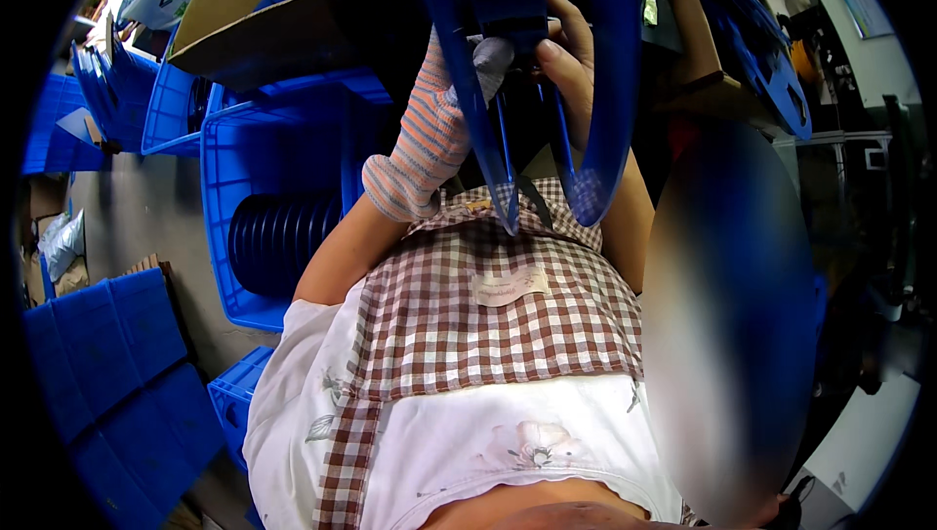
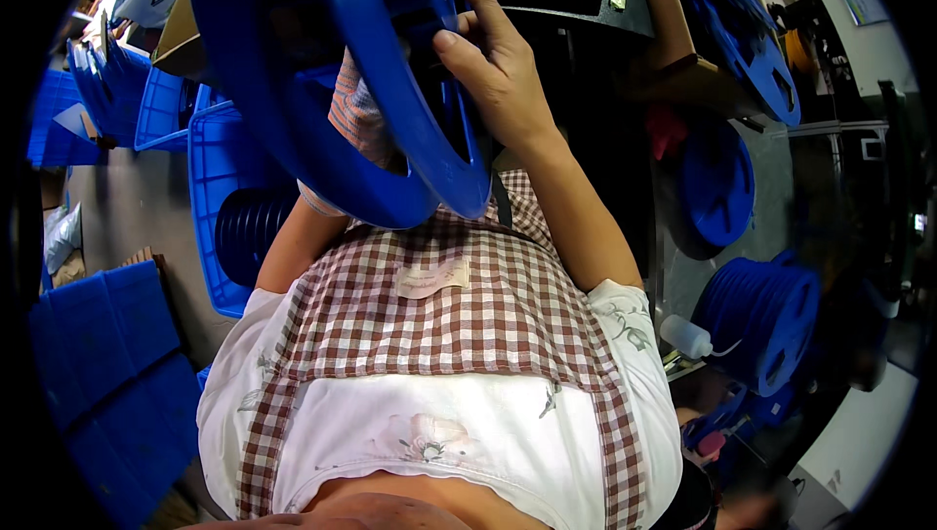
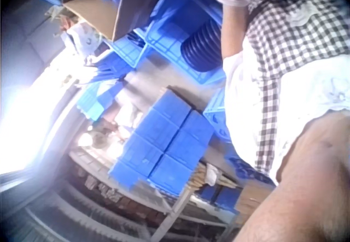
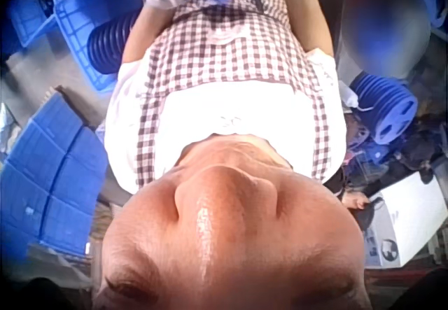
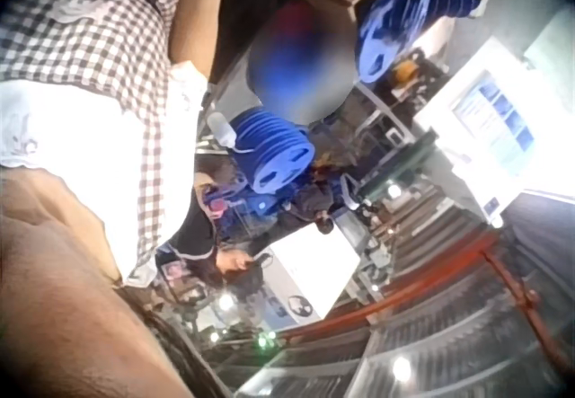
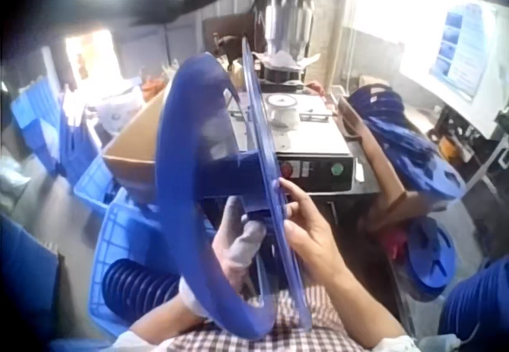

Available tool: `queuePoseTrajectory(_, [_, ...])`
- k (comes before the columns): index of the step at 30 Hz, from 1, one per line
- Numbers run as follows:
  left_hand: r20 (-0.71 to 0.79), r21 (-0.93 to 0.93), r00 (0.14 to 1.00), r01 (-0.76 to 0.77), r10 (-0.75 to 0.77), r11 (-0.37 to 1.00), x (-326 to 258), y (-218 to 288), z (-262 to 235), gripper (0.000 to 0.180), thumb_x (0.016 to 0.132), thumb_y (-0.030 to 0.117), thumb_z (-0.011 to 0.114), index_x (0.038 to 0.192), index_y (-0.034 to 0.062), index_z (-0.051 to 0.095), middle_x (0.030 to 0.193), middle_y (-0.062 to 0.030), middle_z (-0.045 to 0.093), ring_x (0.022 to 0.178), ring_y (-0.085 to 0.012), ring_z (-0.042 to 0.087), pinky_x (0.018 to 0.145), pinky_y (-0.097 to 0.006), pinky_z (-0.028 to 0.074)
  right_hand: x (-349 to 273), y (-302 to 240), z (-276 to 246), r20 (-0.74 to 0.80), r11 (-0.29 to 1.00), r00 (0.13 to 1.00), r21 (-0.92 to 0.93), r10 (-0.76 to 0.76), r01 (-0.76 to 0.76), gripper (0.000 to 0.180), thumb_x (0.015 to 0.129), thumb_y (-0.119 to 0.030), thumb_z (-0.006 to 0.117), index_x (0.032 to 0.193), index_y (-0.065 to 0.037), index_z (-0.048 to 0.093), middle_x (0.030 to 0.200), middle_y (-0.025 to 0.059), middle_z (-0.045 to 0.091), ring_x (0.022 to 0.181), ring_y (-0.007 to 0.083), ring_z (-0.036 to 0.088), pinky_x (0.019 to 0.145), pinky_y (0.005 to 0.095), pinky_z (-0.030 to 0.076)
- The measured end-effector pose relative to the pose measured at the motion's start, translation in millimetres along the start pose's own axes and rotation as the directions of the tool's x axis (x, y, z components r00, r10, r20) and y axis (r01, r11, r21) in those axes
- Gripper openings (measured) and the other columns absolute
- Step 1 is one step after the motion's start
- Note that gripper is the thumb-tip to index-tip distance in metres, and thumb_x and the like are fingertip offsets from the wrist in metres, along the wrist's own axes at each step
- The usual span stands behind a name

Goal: The person repeatedly picks up blue plastic reels, places them on a machine, and removes them to place into a blue bin. The person also uses a small tool to trim edges from the reels.

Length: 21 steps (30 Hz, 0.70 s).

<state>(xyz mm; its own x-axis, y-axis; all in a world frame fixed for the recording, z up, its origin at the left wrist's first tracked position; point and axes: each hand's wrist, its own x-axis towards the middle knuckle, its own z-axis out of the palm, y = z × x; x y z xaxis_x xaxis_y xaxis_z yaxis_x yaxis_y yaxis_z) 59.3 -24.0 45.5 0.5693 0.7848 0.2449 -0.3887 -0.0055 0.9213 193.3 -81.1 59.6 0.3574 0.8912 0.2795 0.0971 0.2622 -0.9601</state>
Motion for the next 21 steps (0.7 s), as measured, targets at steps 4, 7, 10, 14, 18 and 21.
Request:
queuePoseTrajectory(4, [0.052,0.055,0.987,-0.152,0.149,0.987,-0.6,5.1,2.9,0.072,0.088,0.024,0.067,0.146,0.0208,0.026,0.117,-0.0114,0.057,0.107,-0.0205,0.059,0.089,-0.034,0.054,-3.6,3.5,0.1,0.001,0.999,1.0,0.037,0.002,-0.002,0.061,0.084,-0.035,0.063,0.138,-0.012,0.045,0.086,0.0,0.053,0.083,0.0099,0.054,0.08,0.0271,0.046])
queuePoseTrajectory(7, [0.036,-0.155,0.997,-0.065,0.071,0.986,-3.1,7.2,0.9,0.077,0.087,0.026,0.068,0.148,0.0216,0.022,0.118,-0.0126,0.057,0.106,-0.0217,0.06,0.087,-0.034,0.054,-4.8,2.4,2.0,0.011,0.998,1.0,0.052,0.026,-0.026,0.06,0.084,-0.032,0.062,0.138,-0.011,0.044,0.088,0.0007,0.054,0.086,0.0104,0.055,0.082,0.0274,0.046])
queuePoseTrajectory(10, [0.082,-0.08,0.992,-0.087,0.094,0.993,-2.3,4.9,-4.0,0.083,0.085,0.029,0.069,0.15,0.0222,0.017,0.116,-0.0131,0.058,0.104,-0.0216,0.06,0.085,-0.034,0.055,-5.4,0.5,2.2,0.025,0.998,0.999,0.053,0.028,-0.029,0.061,0.084,-0.029,0.062,0.139,-0.012,0.043,0.089,0.0012,0.054,0.086,0.0109,0.056,0.083,0.028,0.047])
queuePoseTrajectory(14, [0.101,-0.115,0.99,-0.086,0.098,0.99,1.0,8.4,0.2,0.087,0.085,0.031,0.07,0.15,0.0226,0.013,0.113,-0.0131,0.058,0.102,-0.0209,0.06,0.085,-0.033,0.054,-6.3,-2.2,3.5,0.005,0.999,1.0,0.041,0.008,-0.008,0.062,0.084,-0.029,0.062,0.141,-0.013,0.042,0.09,0.0014,0.054,0.084,0.011,0.056,0.083,0.0287,0.048])
queuePoseTrajectory(18, [0.109,-0.127,0.984,-0.125,0.139,0.984,5.7,5.2,3.5,0.078,0.088,0.028,0.067,0.148,0.0179,0.019,0.112,-0.0125,0.059,0.099,-0.021,0.061,0.087,-0.032,0.052,-1.1,-2.6,-0.7,0.03,0.999,0.999,-0.021,-0.036,0.037,0.064,0.085,-0.033,0.062,0.142,-0.015,0.041,0.091,0.002,0.055,0.083,0.0111,0.057,0.082,0.028,0.049])
queuePoseTrajectory(21, [0.203,0.391,0.974,-0.176,0.102,0.903,16.2,4.0,-7.6,0.065,0.089,0.022,0.065,0.143,0.009,0.029,0.111,-0.0116,0.059,0.098,-0.0211,0.062,0.086,-0.031,0.051,-3.1,-12.3,-9.0,0.045,0.993,0.999,-0.114,0.009,-0.004,0.07,0.084,-0.039,0.064,0.144,-0.016,0.037,0.103,0.0099,0.061,0.094,0.0179,0.061,0.088,0.0311,0.048])
